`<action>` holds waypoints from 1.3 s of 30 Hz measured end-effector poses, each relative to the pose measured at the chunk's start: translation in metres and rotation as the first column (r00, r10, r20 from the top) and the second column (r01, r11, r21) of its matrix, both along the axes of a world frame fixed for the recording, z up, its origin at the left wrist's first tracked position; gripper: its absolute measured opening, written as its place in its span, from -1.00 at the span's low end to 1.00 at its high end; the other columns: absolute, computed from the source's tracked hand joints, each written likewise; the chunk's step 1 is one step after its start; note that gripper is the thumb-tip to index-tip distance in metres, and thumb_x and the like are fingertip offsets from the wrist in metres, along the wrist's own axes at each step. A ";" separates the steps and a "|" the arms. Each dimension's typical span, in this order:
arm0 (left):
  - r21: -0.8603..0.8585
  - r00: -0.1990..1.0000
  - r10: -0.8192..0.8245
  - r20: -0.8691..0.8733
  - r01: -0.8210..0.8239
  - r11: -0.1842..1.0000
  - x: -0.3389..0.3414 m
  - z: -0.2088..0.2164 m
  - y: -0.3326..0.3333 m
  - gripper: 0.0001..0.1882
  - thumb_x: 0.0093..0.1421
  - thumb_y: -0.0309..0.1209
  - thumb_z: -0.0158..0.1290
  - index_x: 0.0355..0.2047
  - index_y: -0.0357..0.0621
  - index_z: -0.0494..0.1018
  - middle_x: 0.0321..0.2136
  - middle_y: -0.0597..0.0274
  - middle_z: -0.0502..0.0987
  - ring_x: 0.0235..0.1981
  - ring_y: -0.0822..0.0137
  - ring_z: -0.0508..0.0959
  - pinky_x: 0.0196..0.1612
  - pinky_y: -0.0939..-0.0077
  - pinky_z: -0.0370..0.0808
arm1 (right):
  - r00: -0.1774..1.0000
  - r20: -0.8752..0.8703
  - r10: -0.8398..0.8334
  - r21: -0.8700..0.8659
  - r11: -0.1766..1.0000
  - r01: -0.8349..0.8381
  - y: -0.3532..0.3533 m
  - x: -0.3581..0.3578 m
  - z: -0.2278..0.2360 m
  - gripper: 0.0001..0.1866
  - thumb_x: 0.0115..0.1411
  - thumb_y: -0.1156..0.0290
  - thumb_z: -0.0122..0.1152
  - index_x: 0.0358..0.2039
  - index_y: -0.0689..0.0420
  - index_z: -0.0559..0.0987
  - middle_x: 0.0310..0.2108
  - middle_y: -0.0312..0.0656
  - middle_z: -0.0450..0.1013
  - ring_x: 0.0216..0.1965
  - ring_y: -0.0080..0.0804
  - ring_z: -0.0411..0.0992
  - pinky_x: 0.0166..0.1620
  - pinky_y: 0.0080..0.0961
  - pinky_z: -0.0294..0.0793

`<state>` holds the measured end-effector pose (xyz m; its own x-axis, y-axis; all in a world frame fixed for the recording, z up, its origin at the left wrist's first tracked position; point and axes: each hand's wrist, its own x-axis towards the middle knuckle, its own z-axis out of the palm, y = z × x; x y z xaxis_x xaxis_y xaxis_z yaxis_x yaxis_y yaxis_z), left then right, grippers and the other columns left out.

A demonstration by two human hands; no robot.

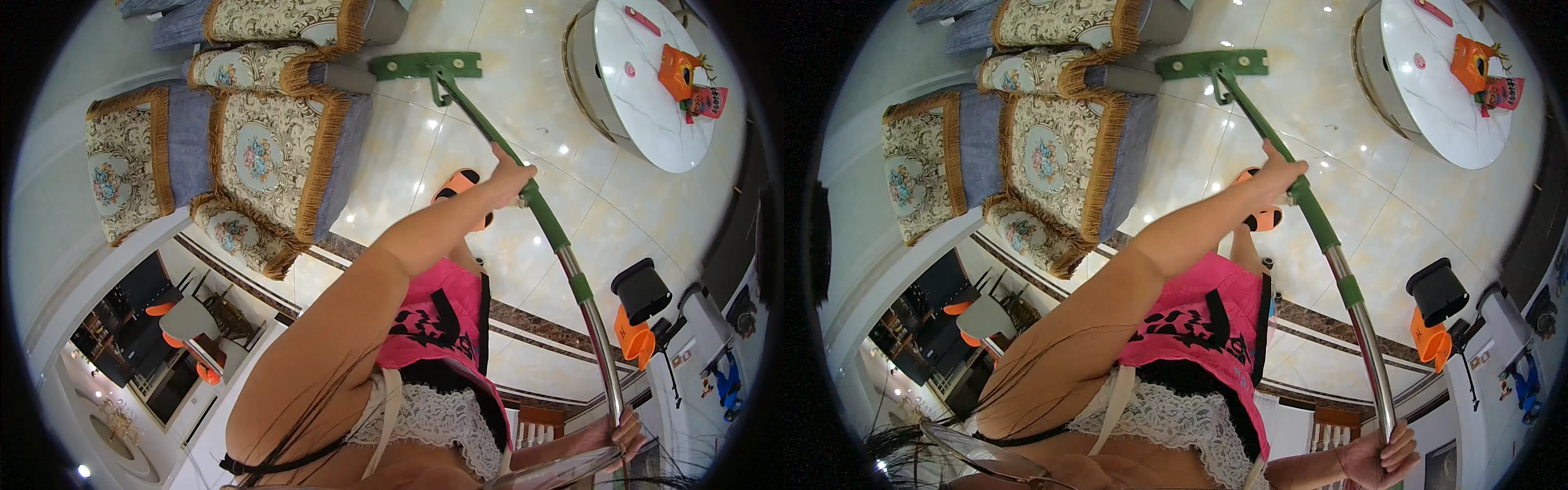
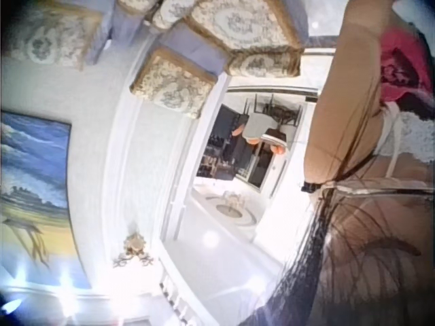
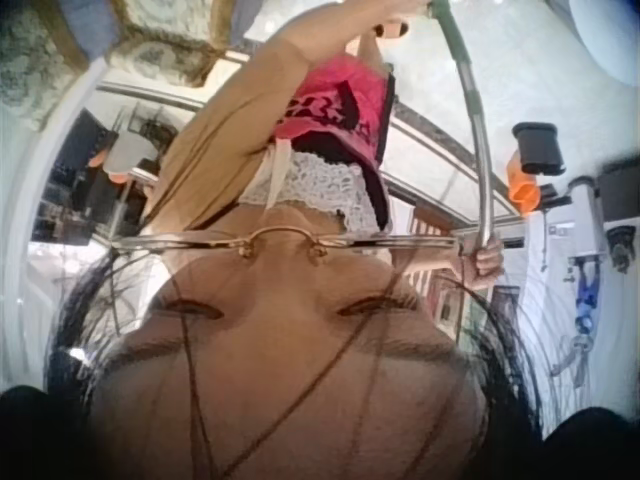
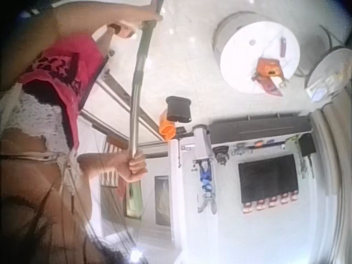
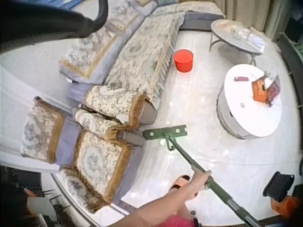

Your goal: The person mops a tiled floor in a living room using a green flat mop. They move the mop back and forth across the floor, navigating around furniture such as a sofa and a coffee table. The person also briefly moves a red bucket out of the way to continue cleaning.

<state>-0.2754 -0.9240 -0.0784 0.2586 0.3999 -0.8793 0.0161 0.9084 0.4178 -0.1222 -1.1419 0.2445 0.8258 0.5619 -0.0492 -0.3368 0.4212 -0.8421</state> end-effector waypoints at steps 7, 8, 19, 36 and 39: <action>0.011 0.993 0.017 -0.114 -0.016 1.000 -0.100 -0.045 0.076 -0.05 -0.06 -0.45 0.01 0.03 -0.31 -0.55 -0.48 0.03 0.33 -0.55 0.27 0.44 -0.57 0.39 0.46 | 0.999 -0.034 -0.019 -0.160 0.987 0.013 0.070 -0.072 -0.050 -0.62 0.19 0.39 -0.19 -0.77 0.00 0.09 -0.79 -0.38 -0.05 -0.67 -0.59 -0.02 -0.40 -0.56 0.07; 0.012 0.988 0.002 -0.152 0.000 1.000 -0.103 -0.047 0.078 -0.07 -0.07 -0.46 0.01 0.02 -0.31 -0.52 -0.48 0.03 0.33 -0.56 0.28 0.44 -0.56 0.40 0.47 | 0.998 0.004 0.063 -0.145 0.988 -0.062 0.064 -0.075 -0.056 -0.64 0.19 0.38 -0.18 -0.76 0.00 0.11 -0.79 -0.40 -0.02 -0.68 -0.61 0.03 -0.38 -0.56 0.10; -0.071 0.949 -0.042 0.314 0.068 0.995 0.075 -0.036 -0.095 -0.76 0.05 -0.24 -0.08 -0.45 -0.17 0.33 -0.49 0.19 0.37 -0.48 0.36 0.43 -0.37 0.47 0.39 | 0.985 0.122 0.119 -0.215 0.972 -0.090 -0.074 0.100 0.029 -0.65 0.14 0.40 -0.17 -0.78 -0.01 0.10 -0.81 -0.41 -0.05 -0.69 -0.58 0.02 -0.41 -0.58 0.10; 0.094 0.980 0.147 -0.135 -0.135 0.986 0.123 -0.081 -0.050 0.05 -0.10 -0.52 -0.01 0.06 -0.09 -0.67 -0.46 0.05 0.32 -0.65 0.33 0.38 -0.66 0.54 0.36 | 0.929 -0.294 -0.225 -0.237 0.959 0.157 -0.080 0.200 -0.127 -0.71 0.05 0.27 -0.09 -0.73 0.02 0.15 -0.78 -0.38 0.00 -0.72 -0.53 0.04 -0.47 -0.56 0.14; 0.112 0.971 0.169 -0.167 -0.151 0.982 0.103 -0.105 -0.024 0.05 -0.11 -0.53 -0.01 0.06 -0.06 -0.67 -0.48 0.05 0.32 -0.69 0.33 0.37 -0.66 0.53 0.36 | 0.958 -0.197 -0.209 -0.384 0.915 0.121 -0.059 0.197 -0.181 -0.70 0.11 0.53 -0.11 -0.69 0.08 0.08 -0.76 -0.34 -0.02 -0.65 -0.48 0.06 -0.30 -0.49 0.18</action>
<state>-0.1728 -0.9483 -0.1835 0.0294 0.5100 -0.8597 -0.0451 0.8598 0.5086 0.0746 -1.2006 0.0638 0.8462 0.3247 -0.4226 -0.4909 0.1662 -0.8552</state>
